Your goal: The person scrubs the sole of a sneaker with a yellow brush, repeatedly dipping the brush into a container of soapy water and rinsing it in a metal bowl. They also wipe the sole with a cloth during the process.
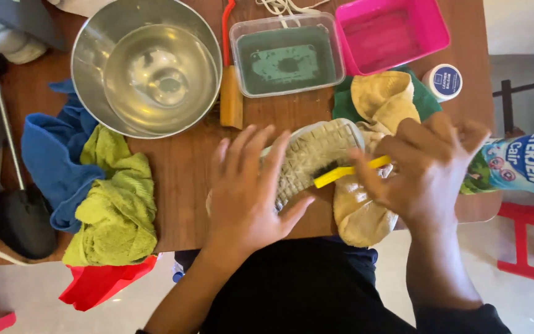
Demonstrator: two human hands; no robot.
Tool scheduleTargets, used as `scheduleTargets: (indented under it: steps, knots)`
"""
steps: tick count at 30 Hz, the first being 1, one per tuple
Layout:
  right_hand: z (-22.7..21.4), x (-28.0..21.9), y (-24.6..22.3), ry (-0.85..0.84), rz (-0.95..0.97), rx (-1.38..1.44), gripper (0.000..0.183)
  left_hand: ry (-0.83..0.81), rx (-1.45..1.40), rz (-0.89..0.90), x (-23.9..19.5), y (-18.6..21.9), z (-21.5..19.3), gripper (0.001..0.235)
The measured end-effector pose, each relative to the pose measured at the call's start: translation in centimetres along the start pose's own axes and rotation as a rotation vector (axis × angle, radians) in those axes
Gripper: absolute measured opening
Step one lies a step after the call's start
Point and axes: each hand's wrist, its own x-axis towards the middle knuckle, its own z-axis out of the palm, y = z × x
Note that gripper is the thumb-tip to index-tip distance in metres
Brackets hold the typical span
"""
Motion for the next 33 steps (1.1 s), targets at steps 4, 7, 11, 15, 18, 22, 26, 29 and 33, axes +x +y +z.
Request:
scheduleTargets:
  steps: [4,7,11,15,18,22,26,29,33]
  knots:
    - [-0.5,1.2,-0.8,-0.059,-0.013,-0.065,0.076,-0.090,0.167,0.080,1.5,-0.2,2.4,0.102]
    - [0.8,1.7,1.0,-0.061,-0.033,0.047,0.051,-0.084,0.092,0.075,1.4,-0.6,3.8,0.092]
    - [2.9,2.1,3.6,0.126,-0.184,0.109,0.028,-0.096,-0.026,-0.032,0.9,-0.6,4.3,0.086]
    - [2.4,2.8,0.6,0.197,-0.291,0.223,0.029,-0.057,-0.073,-0.059,1.2,-0.5,4.2,0.074]
    - [2.7,2.2,2.8,0.177,-0.233,0.208,0.036,-0.091,-0.034,-0.078,1.1,0.0,4.0,0.071]
    - [3.5,1.6,3.2,0.155,-0.138,0.213,0.038,-0.129,-0.062,-0.124,1.3,-0.5,3.9,0.076]
    - [3.9,0.7,3.5,0.213,-0.183,0.028,0.045,-0.134,-0.075,-0.126,1.3,-0.3,4.0,0.073]
    - [3.3,0.7,3.1,0.189,-0.157,0.005,0.048,-0.131,-0.075,-0.132,1.2,-0.4,4.1,0.072]
    - [1.2,2.4,0.8,0.125,-0.340,0.189,0.042,-0.155,-0.089,-0.158,0.9,-0.7,4.4,0.076]
